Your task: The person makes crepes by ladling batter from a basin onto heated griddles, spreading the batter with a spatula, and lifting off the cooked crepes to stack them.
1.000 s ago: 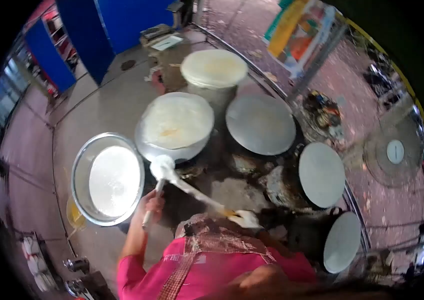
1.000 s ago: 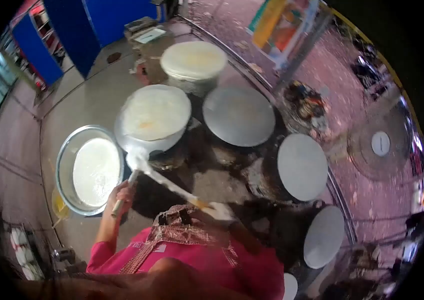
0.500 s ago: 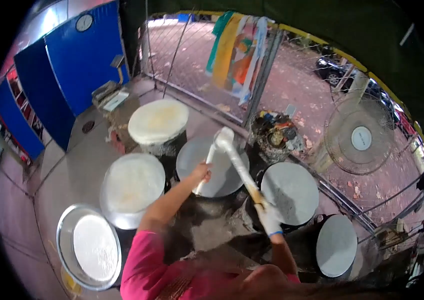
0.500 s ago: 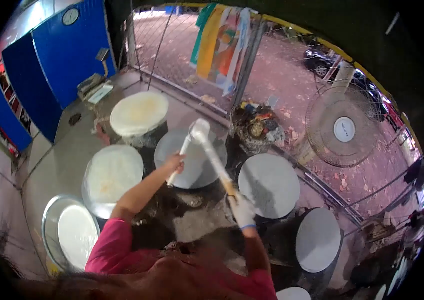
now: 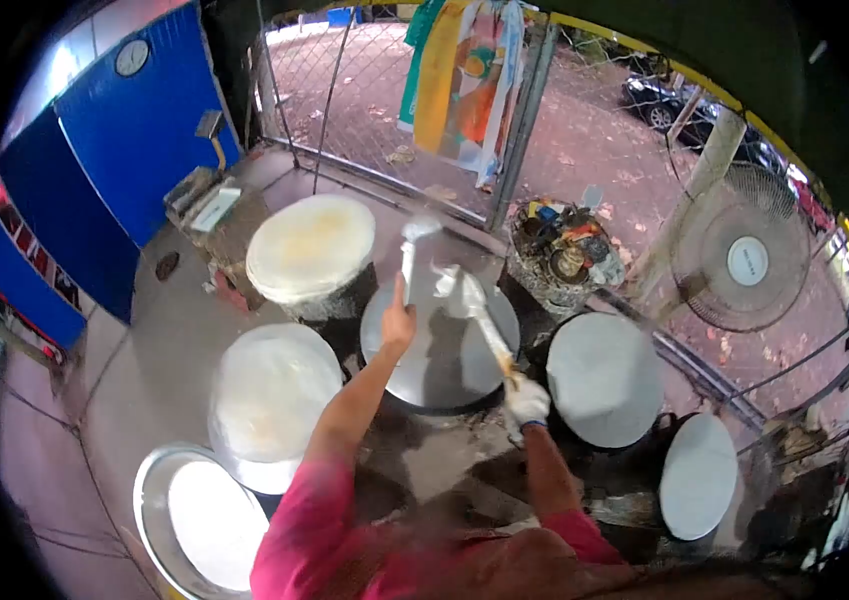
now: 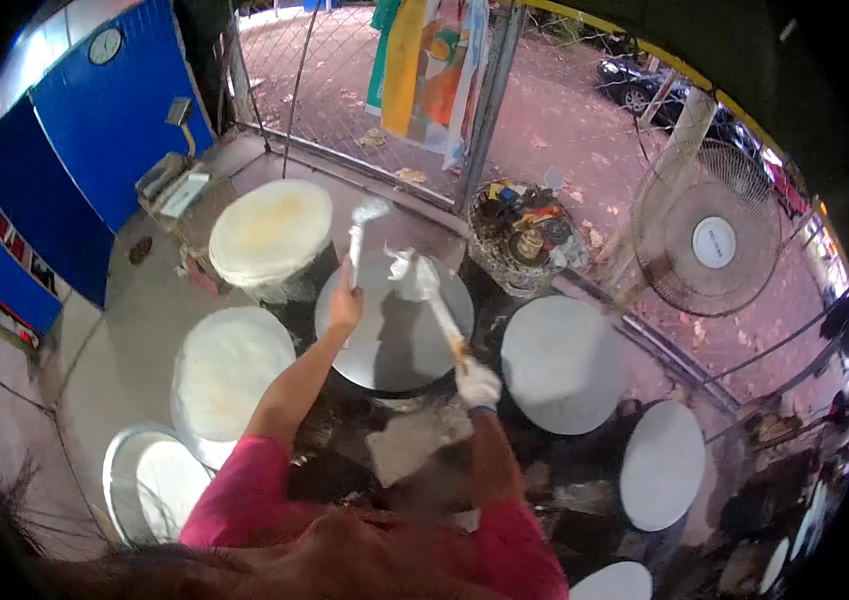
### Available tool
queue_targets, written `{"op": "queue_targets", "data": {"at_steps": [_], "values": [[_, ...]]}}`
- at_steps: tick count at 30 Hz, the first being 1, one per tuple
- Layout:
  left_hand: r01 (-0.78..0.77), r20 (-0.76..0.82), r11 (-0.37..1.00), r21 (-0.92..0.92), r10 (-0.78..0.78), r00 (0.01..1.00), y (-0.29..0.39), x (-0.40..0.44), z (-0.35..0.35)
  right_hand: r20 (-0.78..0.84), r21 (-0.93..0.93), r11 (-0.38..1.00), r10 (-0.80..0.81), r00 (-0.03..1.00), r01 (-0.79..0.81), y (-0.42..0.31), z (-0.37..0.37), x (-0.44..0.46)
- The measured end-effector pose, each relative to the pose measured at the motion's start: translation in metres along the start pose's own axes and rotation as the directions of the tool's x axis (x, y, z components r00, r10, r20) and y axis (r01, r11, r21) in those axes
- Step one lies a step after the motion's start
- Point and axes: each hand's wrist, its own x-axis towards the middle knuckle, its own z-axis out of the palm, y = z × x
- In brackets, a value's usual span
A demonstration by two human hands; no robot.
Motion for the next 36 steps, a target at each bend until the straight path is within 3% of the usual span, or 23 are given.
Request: {"op": "queue_targets", "data": {"at_steps": [1, 2, 4, 5, 6, 8, 10, 13, 15, 17, 19, 20, 21, 22, 23, 24, 25, 26, 27, 29, 31, 32, 36], "values": [[-0.054, -0.062, 0.995, -0.089, 0.049, 0.997, -0.002, 0.007, -0.018, 0.010, 0.022, 0.999, 0.029, 1.000, -0.030, -0.002, -0.013, 0.001], [-0.111, -0.118, 0.977, -0.180, 0.091, 0.989, -0.009, 0.010, -0.034, 0.017, 0.411, 0.908, 0.077, 0.997, -0.077, -0.009, -0.003, 0.005], [-0.060, -0.049, 0.921, -0.386, 0.044, 0.998, -0.018, -0.010, -0.066, 0.165, 0.930, 0.293, 0.206, 0.965, -0.221, -0.039, 0.019, 0.004], [-0.268, -0.149, 0.876, -0.400, 0.227, 0.963, -0.044, -0.020, -0.062, 0.071, 0.892, 0.429, 0.184, 0.980, -0.145, -0.069, 0.016, 0.006], [-0.018, 0.099, 0.922, -0.386, 0.061, 0.993, -0.051, -0.046, -0.078, 0.106, 0.771, 0.616, 0.127, 0.986, -0.162, -0.088, 0.015, 0.019], [-0.161, 0.098, 0.956, -0.244, 0.189, 0.977, -0.101, -0.098, -0.077, 0.116, 0.397, 0.917, -0.033, 0.993, -0.016, -0.087, 0.011, 0.046], [0.195, 0.351, 0.941, -0.277, -0.090, 0.932, -0.136, -0.154, -0.094, 0.104, 0.297, 0.953, 0.029, 0.994, -0.059, -0.071, -0.056, 0.030], [0.191, 0.298, 0.897, -0.398, -0.070, 0.952, -0.173, -0.205, -0.092, 0.149, 0.647, 0.677, 0.339, 0.929, -0.351, -0.030, 0.009, 0.001], [0.185, 0.253, 0.900, -0.394, -0.087, 0.963, -0.176, -0.224, -0.091, 0.212, 0.897, 0.341, 0.224, 0.951, -0.281, -0.076, 0.056, -0.008], [0.193, 0.253, 0.948, -0.251, -0.128, 0.959, -0.187, -0.225, -0.090, 0.197, 0.686, 0.701, 0.079, 0.977, -0.195, -0.097, 0.015, -0.007], [0.122, 0.266, 0.973, -0.196, -0.067, 0.962, -0.217, -0.233, -0.088, 0.364, 0.574, 0.728, 0.184, 0.913, -0.375, -0.103, -0.089, -0.020], [0.096, 0.254, 0.978, -0.187, -0.046, 0.966, -0.229, -0.235, -0.088, 0.248, 0.765, 0.596, 0.078, 0.966, -0.244, -0.048, -0.031, -0.003], [0.040, 0.220, 0.935, -0.353, 0.042, 0.975, -0.236, -0.239, -0.088, 0.211, 0.938, 0.272, 0.040, 0.977, -0.214, -0.020, -0.008, 0.003], [0.097, 0.250, 0.963, -0.250, -0.032, 0.968, -0.194, -0.236, -0.101, 0.345, 0.934, 0.045, 0.147, 0.927, -0.354, -0.021, -0.008, 0.010], [0.099, 0.220, 0.961, -0.259, -0.041, 0.975, -0.191, -0.239, -0.100, 0.493, 0.777, 0.289, 0.271, 0.827, -0.559, -0.028, -0.009, 0.008], [0.116, 0.209, 0.951, -0.287, -0.056, 0.976, -0.205, -0.242, -0.093, 0.196, 0.893, 0.377, 0.161, 0.967, -0.244, -0.025, 0.057, 0.011], [0.132, 0.203, 0.938, -0.322, -0.067, 0.977, -0.214, -0.243, -0.082, 0.553, 0.794, 0.193, 0.162, 0.817, -0.576, -0.061, 0.032, 0.003], [0.242, 0.221, 0.889, -0.388, -0.165, 0.961, -0.192, -0.244, -0.082, 0.501, 0.837, 0.160, 0.155, 0.851, -0.523, -0.075, 0.034, 0.004], [0.346, 0.249, 0.823, -0.450, -0.256, 0.934, -0.156, -0.248, -0.092, 0.613, 0.751, 0.292, 0.027, 0.790, -0.593, -0.071, 0.010, 0.012], [0.447, 0.271, 0.788, -0.424, -0.360, 0.892, -0.129, -0.252, -0.097, 0.306, 0.905, 0.347, -0.130, 0.943, -0.246, -0.019, 0.031, 0.037], [0.442, 0.237, 0.859, -0.259, -0.387, 0.891, -0.132, -0.259, -0.093, 0.526, 0.847, 0.112, -0.045, 0.849, -0.519, -0.015, -0.047, 0.048], [0.378, 0.196, 0.866, -0.328, -0.329, 0.924, -0.125, -0.261, -0.090, 0.541, 0.827, 0.153, 0.047, 0.840, -0.541, 0.028, 0.019, 0.073], [0.311, 0.089, 0.932, -0.188, -0.299, 0.950, -0.120, -0.278, -0.075, 0.687, 0.710, 0.278, -0.068, 0.724, -0.647, -0.026, -0.018, 0.049]]}}
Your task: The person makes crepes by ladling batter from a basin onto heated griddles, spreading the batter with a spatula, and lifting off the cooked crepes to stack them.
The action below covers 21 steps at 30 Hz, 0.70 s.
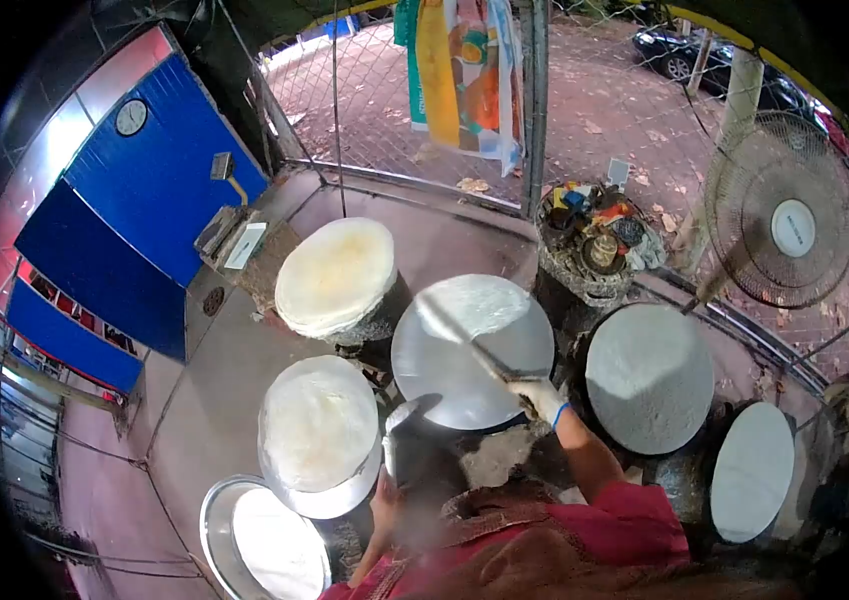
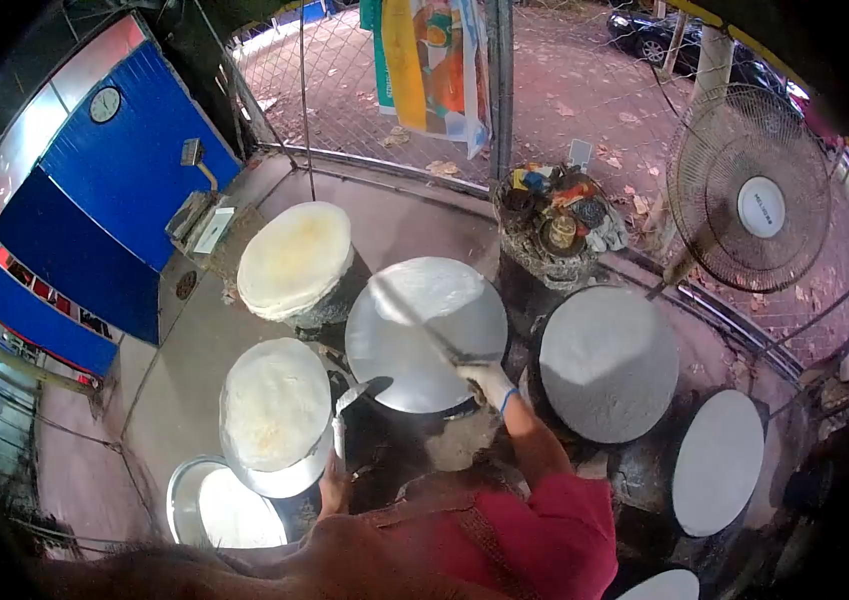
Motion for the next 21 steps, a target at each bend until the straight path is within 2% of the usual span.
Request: {"op": "queue_targets", "data": {"at_steps": [1, 2, 4, 5, 6, 7, 8, 12, 13, 14, 15, 16, 17, 18, 19, 20, 21], "values": [[0.022, -0.026, 0.998, 0.055, -0.021, 0.999, 0.003, -0.006, 0.004, 0.028, -0.032, 0.999, 0.043, 0.999, -0.042, 0.001, 0.000, 0.002], [0.030, -0.035, 0.997, 0.071, -0.028, 0.999, 0.006, -0.010, 0.007, 0.099, -0.059, 0.935, -0.343, 0.934, 0.350, 0.020, -0.019, 0.023], [0.140, -0.061, 0.978, 0.156, -0.132, 0.989, 0.002, -0.013, 0.013, 0.002, -0.013, 0.965, -0.261, 0.965, 0.261, 0.004, -0.053, 0.031], [0.193, -0.079, 0.961, 0.200, -0.181, 0.980, -0.004, -0.014, 0.017, -0.002, -0.030, 0.998, -0.060, 0.998, 0.060, -0.017, -0.071, 0.036], [0.060, -0.138, 0.984, 0.166, -0.037, 0.990, -0.018, -0.019, 0.022, -0.038, -0.022, 0.999, -0.040, 0.998, 0.039, -0.039, -0.066, 0.040], [0.086, -0.140, 0.984, 0.154, -0.065, 0.988, -0.023, -0.024, 0.026, -0.077, -0.014, 1.000, -0.013, 0.997, 0.012, -0.053, -0.059, 0.044], [0.108, -0.144, 0.984, 0.139, -0.088, 0.986, -0.026, -0.028, 0.029, 0.023, -0.119, 0.993, 0.018, 1.000, -0.016, -0.056, -0.050, 0.047], [0.221, -0.130, 0.975, -0.009, -0.221, 0.967, -0.013, -0.043, 0.027, 0.263, -0.161, 0.986, 0.071, 0.962, -0.029, 0.002, -0.051, 0.055], [0.247, -0.126, 0.967, -0.059, -0.252, 0.959, 0.001, -0.047, 0.027, 0.265, -0.274, 0.961, 0.040, 0.964, 0.035, -0.010, -0.056, 0.041], [0.422, -0.126, 0.906, -0.046, -0.424, 0.897, 0.017, -0.050, 0.026, 0.254, -0.269, 0.952, -0.080, 0.964, 0.150, -0.020, -0.068, 0.047], [0.453, -0.146, 0.889, -0.069, -0.458, 0.877, 0.030, -0.053, 0.024, 0.240, -0.256, 0.932, -0.195, 0.951, 0.256, -0.030, -0.074, 0.053], [0.485, -0.160, 0.870, -0.088, -0.493, 0.855, 0.039, -0.057, 0.023, 0.194, -0.156, 0.981, -0.084, 0.977, 0.115, -0.064, -0.067, 0.045], [0.479, -0.151, 0.859, -0.181, -0.506, 0.849, 0.032, -0.062, 0.025, 0.153, -0.050, 0.998, 0.042, 0.987, -0.034, -0.098, -0.060, 0.040], [0.471, -0.142, 0.839, -0.273, -0.519, 0.843, 0.024, -0.068, 0.027, 0.100, -0.128, 0.991, 0.040, 0.994, -0.027, -0.103, -0.050, 0.058], [0.410, -0.125, 0.803, -0.432, -0.504, 0.855, -0.011, -0.073, 0.033, 0.050, -0.204, 0.979, 0.035, 0.998, -0.024, -0.098, -0.042, 0.072], [0.338, -0.119, 0.744, -0.577, -0.485, 0.866, -0.033, -0.078, 0.031, 0.133, -0.321, 0.947, 0.075, 0.988, -0.028, -0.090, -0.039, 0.069], [0.307, -0.104, 0.695, -0.651, -0.481, 0.870, -0.036, -0.082, 0.028, 0.257, -0.332, 0.943, 0.111, 0.960, -0.020, -0.066, -0.048, 0.081]]}}
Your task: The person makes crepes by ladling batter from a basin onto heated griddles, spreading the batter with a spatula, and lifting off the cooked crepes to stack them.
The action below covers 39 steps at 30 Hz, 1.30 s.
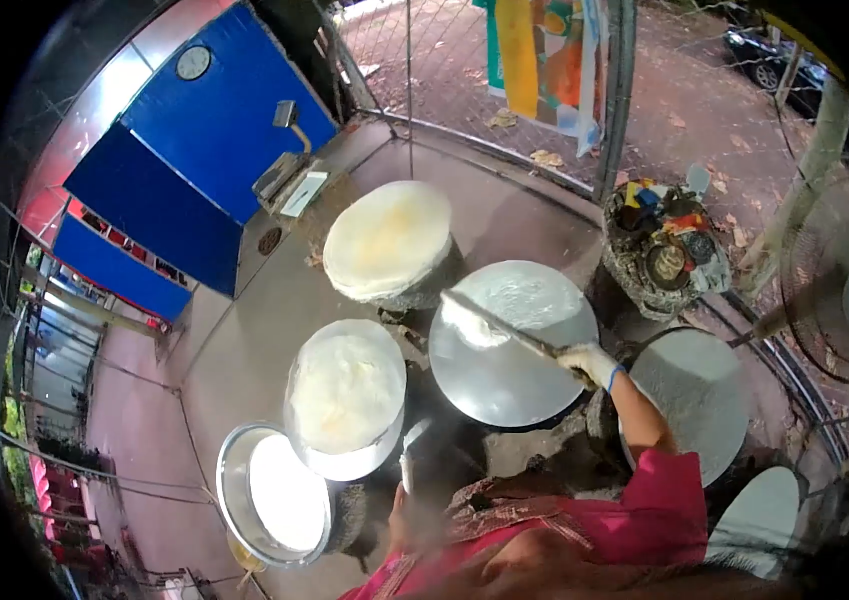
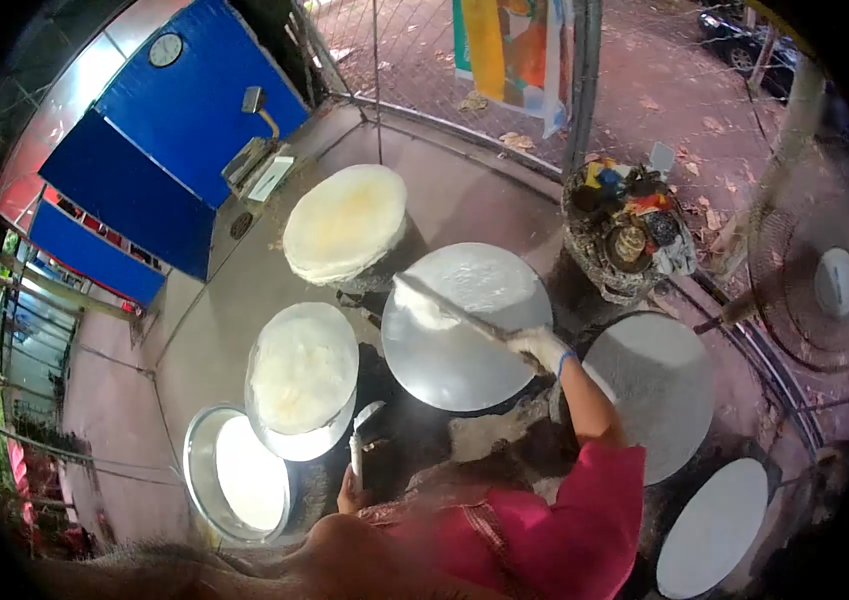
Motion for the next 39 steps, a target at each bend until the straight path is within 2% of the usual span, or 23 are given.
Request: {"op": "queue_targets", "data": {"at_steps": [1, 2, 4, 5, 6, 8, 11, 14, 17, 20, 22, 25, 26, 27, 28, 30, 31, 33, 34, 36, 37, 38, 39], "values": [[0.006, 0.018, 0.994, -0.107, -0.005, 1.000, -0.005, -0.002, 0.000, 0.037, 0.000, 1.000, 0.029, 0.999, -0.029, 0.017, -0.003, -0.005], [-0.034, 0.015, 0.999, 0.010, 0.034, 0.999, -0.010, -0.003, -0.003, 0.073, -0.008, 0.998, 0.057, 0.996, -0.056, 0.027, -0.006, -0.011], [-0.111, 0.011, 0.963, 0.245, 0.111, 0.994, -0.020, -0.005, -0.006, 0.062, 0.000, 0.981, -0.195, 0.979, 0.195, 0.022, -0.010, -0.031], [-0.116, 0.020, 0.936, 0.333, 0.116, 0.993, -0.039, -0.001, -0.020, 0.075, -0.106, 0.994, 0.006, 0.997, 0.002, 0.010, -0.029, -0.029], [-0.116, 0.031, 0.897, 0.426, 0.114, 0.993, -0.052, 0.001, -0.031, 0.091, -0.032, 0.985, -0.166, 0.982, 0.170, 0.015, -0.040, -0.004], [-0.130, 0.050, 0.954, 0.271, 0.121, 0.991, -0.066, -0.003, -0.035, -0.061, 0.146, 0.989, -0.015, 0.998, 0.023, -0.043, -0.023, -0.002], [-0.132, 0.061, 0.986, 0.100, 0.126, 0.990, -0.075, -0.013, -0.041, 0.024, -0.172, 0.984, 0.048, 0.999, -0.043, -0.040, -0.008, 0.027], [-0.111, 0.041, 0.989, 0.100, 0.108, 0.993, -0.078, -0.021, -0.047, 0.191, -0.117, 0.993, -0.009, 0.981, 0.032, 0.010, -0.014, 0.007], [-0.100, 0.032, 0.991, 0.090, 0.098, 0.995, -0.081, -0.023, -0.049, 0.240, -0.158, 0.983, 0.130, 0.962, -0.094, -0.008, -0.027, -0.028], [-0.101, 0.034, 0.991, 0.084, 0.098, 0.995, -0.082, -0.026, -0.052, 0.140, -0.138, 0.990, -0.017, 0.990, 0.037, -0.039, -0.028, 0.018], [-0.099, 0.040, 0.993, 0.067, 0.096, 0.995, -0.084, -0.029, -0.055, 0.000, -0.119, 0.993, -0.010, 1.000, 0.010, -0.058, -0.012, 0.053], [-0.087, 0.043, 0.995, 0.051, 0.085, 0.995, -0.086, -0.041, -0.058, 0.237, -0.412, 0.911, 0.103, 0.966, 0.004, -0.050, -0.012, 0.054], [-0.083, 0.041, 0.996, 0.041, 0.082, 0.996, -0.087, -0.043, -0.058, 0.290, -0.373, 0.919, -0.014, 0.957, 0.126, -0.041, -0.018, 0.033], [-0.075, 0.034, 0.997, 0.034, 0.074, 0.997, -0.089, -0.049, -0.059, 0.320, -0.446, 0.895, 0.151, 0.935, 0.008, -0.023, -0.038, 0.027], [-0.065, 0.027, 0.997, 0.029, 0.065, 0.998, -0.089, -0.055, -0.060, 0.342, -0.432, 0.898, 0.076, 0.937, 0.085, 0.004, -0.056, 0.021], [-0.063, 0.018, 0.998, 0.022, 0.063, 0.998, -0.091, -0.062, -0.061, 0.244, -0.439, 0.894, 0.209, 0.947, -0.084, -0.006, -0.073, -0.014], [-0.064, 0.017, 0.998, 0.020, 0.064, 0.998, -0.092, -0.062, -0.064, 0.112, -0.625, 0.762, 0.303, 0.946, -0.170, -0.034, -0.056, -0.018], [-0.068, 0.024, 0.998, 0.016, 0.068, 0.997, -0.094, -0.065, -0.072, 0.102, -0.565, 0.824, 0.121, 0.987, -0.043, -0.043, -0.043, 0.013], [-0.071, 0.032, 0.997, 0.014, 0.071, 0.997, -0.096, -0.065, -0.075, 0.160, -0.303, 0.930, -0.165, 0.973, 0.207, -0.023, -0.046, 0.045], [-0.090, 0.058, 0.996, -0.023, 0.091, 0.994, -0.103, -0.061, -0.087, 0.052, -0.355, 0.934, -0.026, 0.998, 0.043, -0.056, -0.010, 0.060], [-0.115, 0.100, 0.985, -0.126, 0.128, 0.987, -0.114, -0.058, -0.101, 0.127, -0.447, 0.892, -0.011, 0.992, 0.067, -0.066, -0.005, 0.053], [-0.036, 0.276, 0.874, -0.485, 0.192, 0.942, -0.152, -0.056, -0.138, 0.198, -0.526, 0.846, 0.018, 0.980, 0.091, -0.074, 0.001, 0.036], [-0.117, 0.068, 0.991, -0.066, 0.122, 0.990, -0.099, -0.068, -0.108, 0.265, -0.600, 0.791, 0.057, 0.963, 0.118, -0.074, 0.006, 0.020]]}}
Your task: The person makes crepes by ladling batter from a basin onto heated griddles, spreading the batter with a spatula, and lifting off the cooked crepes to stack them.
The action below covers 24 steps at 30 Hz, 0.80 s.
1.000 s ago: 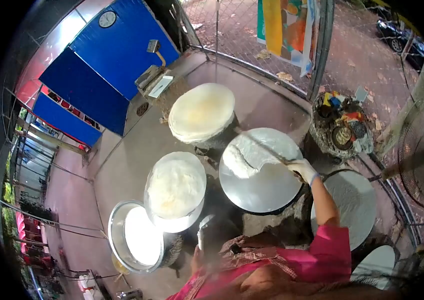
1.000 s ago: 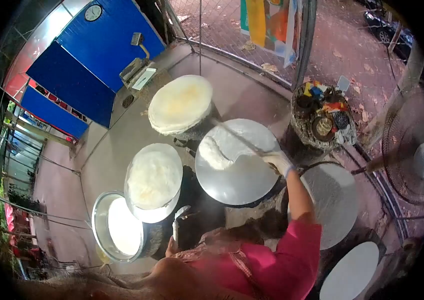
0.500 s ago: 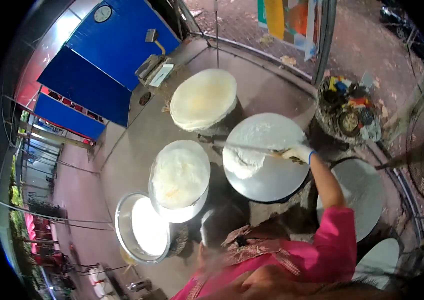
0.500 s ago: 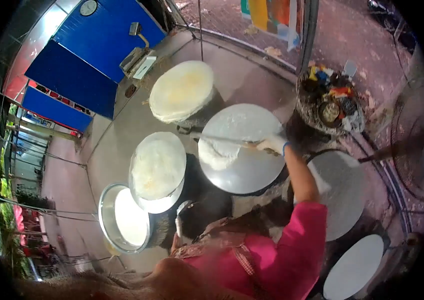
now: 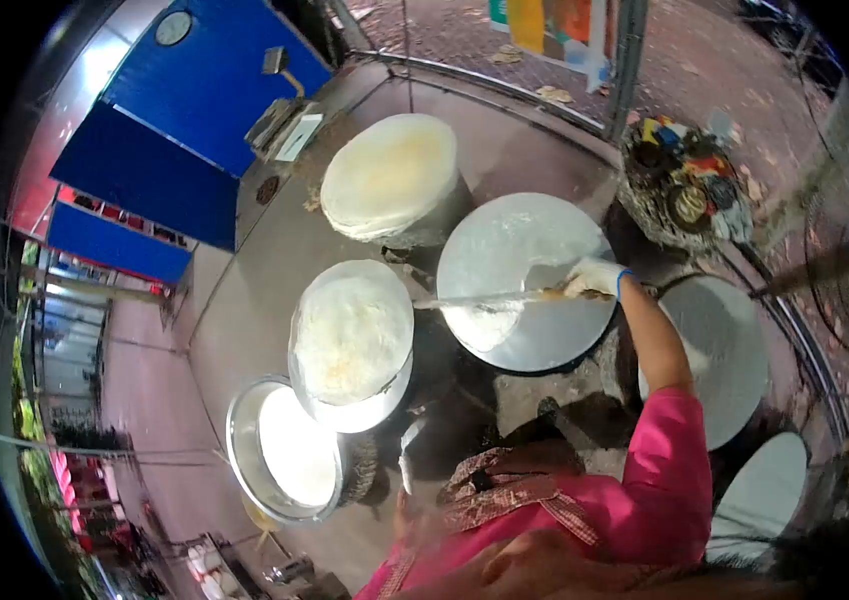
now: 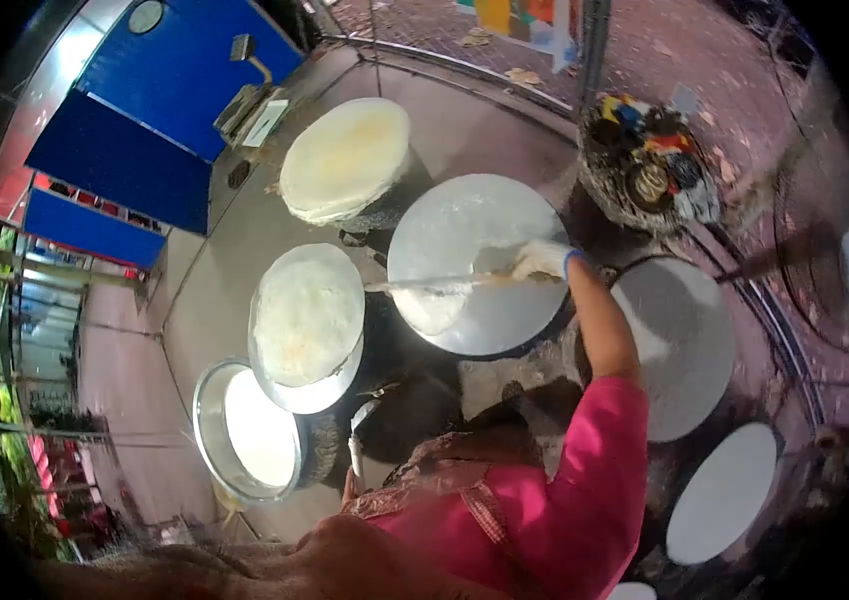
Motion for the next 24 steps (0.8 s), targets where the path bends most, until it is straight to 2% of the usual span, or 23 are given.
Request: {"op": "queue_targets", "data": {"at_steps": [1, 2, 3, 4, 6, 7, 8, 9, 10, 11, 13, 14, 15, 16, 17, 18, 19, 20, 21, 22, 23, 24], "values": [[0.005, 0.005, 0.998, 0.065, -0.005, 1.000, 0.003, 0.008, -0.008, 0.014, -0.009, 0.998, 0.063, 0.998, -0.063, 0.025, 0.005, -0.010], [0.012, 0.000, 0.993, 0.118, -0.012, 1.000, -0.002, 0.011, -0.021, 0.029, -0.133, 0.973, -0.185, 0.982, 0.187, 0.071, 0.007, -0.016], [0.047, -0.017, 0.994, 0.097, -0.046, 0.999, 0.010, 0.004, -0.022, 0.048, 0.072, 0.991, -0.116, 0.992, 0.113, 0.105, 0.011, -0.048], [0.143, -0.032, 0.990, -0.008, -0.143, 0.989, 0.034, 0.002, -0.014, 0.002, 0.147, 0.989, 0.002, 1.000, -0.002, 0.125, 0.013, -0.096], [0.346, -0.053, 0.892, -0.290, -0.376, 0.925, 0.076, 0.004, -0.007, -0.237, 0.259, 0.954, 0.214, 0.948, -0.151, 0.155, 0.037, -0.184], [0.382, -0.046, 0.864, -0.329, -0.418, 0.907, 0.089, 0.008, -0.009, -0.387, 0.314, 0.937, 0.274, 0.880, -0.153, 0.158, 0.059, -0.218], [0.381, -0.005, 0.887, -0.261, -0.396, 0.918, 0.088, 0.013, -0.020, -0.537, 0.360, 0.926, 0.308, 0.785, -0.117, 0.155, 0.092, -0.240], [0.280, 0.050, 0.960, -0.005, -0.279, 0.959, 0.082, 0.019, -0.037, -0.680, 0.390, 0.920, 0.306, 0.666, -0.025, 0.147, 0.140, -0.248], [0.137, 0.114, 0.960, 0.243, -0.169, 0.979, 0.079, 0.020, -0.052, -0.779, 0.392, 0.917, 0.292, 0.554, 0.068, 0.136, 0.191, -0.243], [0.050, 0.173, 0.921, 0.385, -0.126, 0.977, 0.075, 0.021, -0.070, -0.846, 0.374, 0.915, 0.270, 0.460, 0.152, 0.125, 0.242, -0.230], [-0.074, 0.257, 0.853, 0.517, -0.072, 0.964, 0.084, 0.020, -0.088, -0.908, 0.289, 0.919, 0.173, 0.382, 0.268, 0.088, 0.338, -0.169], [-0.058, 0.251, 0.851, 0.522, -0.088, 0.964, 0.100, 0.017, -0.087, -0.922, 0.235, 0.923, 0.113, 0.370, 0.304, 0.065, 0.375, -0.131], [-0.040, 0.237, 0.847, 0.530, -0.102, 0.966, 0.107, 0.016, -0.090, -0.914, 0.177, 0.957, 0.072, 0.400, 0.231, 0.034, 0.400, -0.095], [-0.218, 0.357, 0.814, 0.539, 0.015, 0.934, 0.103, 0.020, -0.096, -0.884, 0.095, 0.995, 0.095, 0.458, -0.023, -0.002, 0.408, -0.081], [-0.104, 0.334, 0.823, 0.558, -0.109, 0.936, 0.120, 0.014, -0.097, -0.849, 0.005, 0.964, 0.145, 0.508, -0.267, -0.035, 0.410, -0.071], [0.010, 0.307, 0.815, 0.580, -0.230, 0.924, 0.138, 0.008, -0.097, -0.847, 0.009, 0.960, 0.156, 0.508, -0.279, -0.033, 0.413, -0.063], [-0.074, 0.314, 0.823, 0.563, -0.130, 0.941, 0.136, 0.005, -0.100, -0.851, 0.021, 0.956, 0.170, 0.496, -0.293, -0.023, 0.415, -0.057], [-0.160, 0.318, 0.819, 0.551, -0.028, 0.948, 0.134, 0.002, -0.102, -0.796, -0.017, 0.935, 0.201, 0.571, -0.353, -0.002, 0.408, -0.063], [-0.230, 0.340, 0.769, 0.597, 0.017, 0.940, 0.132, 0.002, -0.109, -0.917, -0.112, 0.927, 0.042, 0.397, -0.357, 0.010, 0.410, -0.080], [-0.400, 0.415, 0.680, 0.615, 0.153, 0.897, 0.119, 0.006, -0.120, -0.925, -0.107, 0.915, 0.051, 0.376, -0.389, 0.028, 0.407, -0.094], [-0.437, 0.456, 0.707, 0.556, 0.181, 0.871, 0.111, 0.009, -0.127, -0.929, -0.068, 0.928, 0.075, 0.363, -0.367, 0.043, 0.403, -0.108], [-0.470, 0.496, 0.732, 0.493, 0.207, 0.843, 0.104, 0.012, -0.133, -0.922, 0.049, 0.924, 0.188, 0.338, -0.378, 0.037, 0.405, -0.116]]}}
